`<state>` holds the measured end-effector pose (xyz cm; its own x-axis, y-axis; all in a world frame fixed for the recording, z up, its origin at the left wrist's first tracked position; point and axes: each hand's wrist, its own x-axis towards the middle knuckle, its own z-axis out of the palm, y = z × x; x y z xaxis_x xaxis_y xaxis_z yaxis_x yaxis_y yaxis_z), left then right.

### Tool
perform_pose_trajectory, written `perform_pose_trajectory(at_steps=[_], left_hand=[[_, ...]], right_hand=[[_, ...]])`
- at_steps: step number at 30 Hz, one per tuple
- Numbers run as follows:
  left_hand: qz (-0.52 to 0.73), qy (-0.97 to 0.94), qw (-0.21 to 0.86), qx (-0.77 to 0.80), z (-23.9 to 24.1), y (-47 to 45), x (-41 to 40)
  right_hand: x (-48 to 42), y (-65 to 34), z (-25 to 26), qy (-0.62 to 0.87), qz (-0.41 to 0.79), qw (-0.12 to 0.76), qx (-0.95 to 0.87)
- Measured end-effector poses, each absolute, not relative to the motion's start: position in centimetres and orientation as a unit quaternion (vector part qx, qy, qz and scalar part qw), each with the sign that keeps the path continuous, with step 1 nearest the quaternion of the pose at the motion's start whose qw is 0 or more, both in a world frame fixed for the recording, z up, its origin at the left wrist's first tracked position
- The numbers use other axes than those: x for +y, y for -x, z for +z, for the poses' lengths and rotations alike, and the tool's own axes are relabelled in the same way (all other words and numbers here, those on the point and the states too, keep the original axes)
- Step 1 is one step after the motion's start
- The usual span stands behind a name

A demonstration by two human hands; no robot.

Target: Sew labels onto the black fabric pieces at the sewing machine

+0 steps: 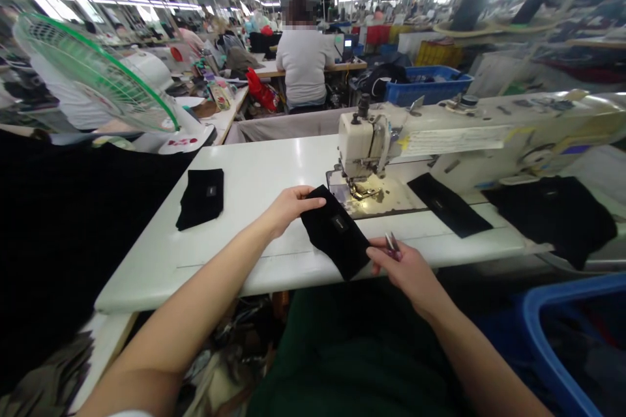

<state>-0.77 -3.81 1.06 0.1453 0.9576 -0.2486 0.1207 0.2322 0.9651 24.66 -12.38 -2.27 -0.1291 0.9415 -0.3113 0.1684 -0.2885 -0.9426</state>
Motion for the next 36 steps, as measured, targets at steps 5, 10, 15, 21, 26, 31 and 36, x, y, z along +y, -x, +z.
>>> perform_pose_trajectory(at_steps=[5,10,15,21,26,31,36], left_hand=[[0.369,-0.527,0.523,0.558,0.9,0.5,-3.5],[0.35,-0.553,0.514,0.554,1.4,1.0,-2.5],[0.256,-0.643,0.492,0.528,0.3,-0.3,0.3],[0.247,-0.772,0.222,0.542,-3.1,-4.7,2.1],[0.228,-0.821,0.04,0.522,-4.3,-5.3,1.5],[0.193,-0.864,0.044,0.462,-4.6,-4.3,1.1],[0.207,-0.88,0.034,0.426,-4.9,-3.7,1.5]], right_hand=[[-12.3,-25.0,-2.3,0.573,0.525,0.35,-0.523],[-12.8,-25.3,-2.4,0.583,0.505,0.35,-0.531],[-13.9,-24.6,-3.7,0.544,0.488,0.39,-0.56],[-13.9,-24.3,-5.6,0.487,0.413,0.382,-0.668],[-13.1,-25.3,-6.2,0.418,0.305,0.403,-0.755],[-12.9,-25.9,-6.4,0.392,0.18,0.396,-0.811],[-12.4,-26.0,-6.5,0.415,0.133,0.371,-0.82]])
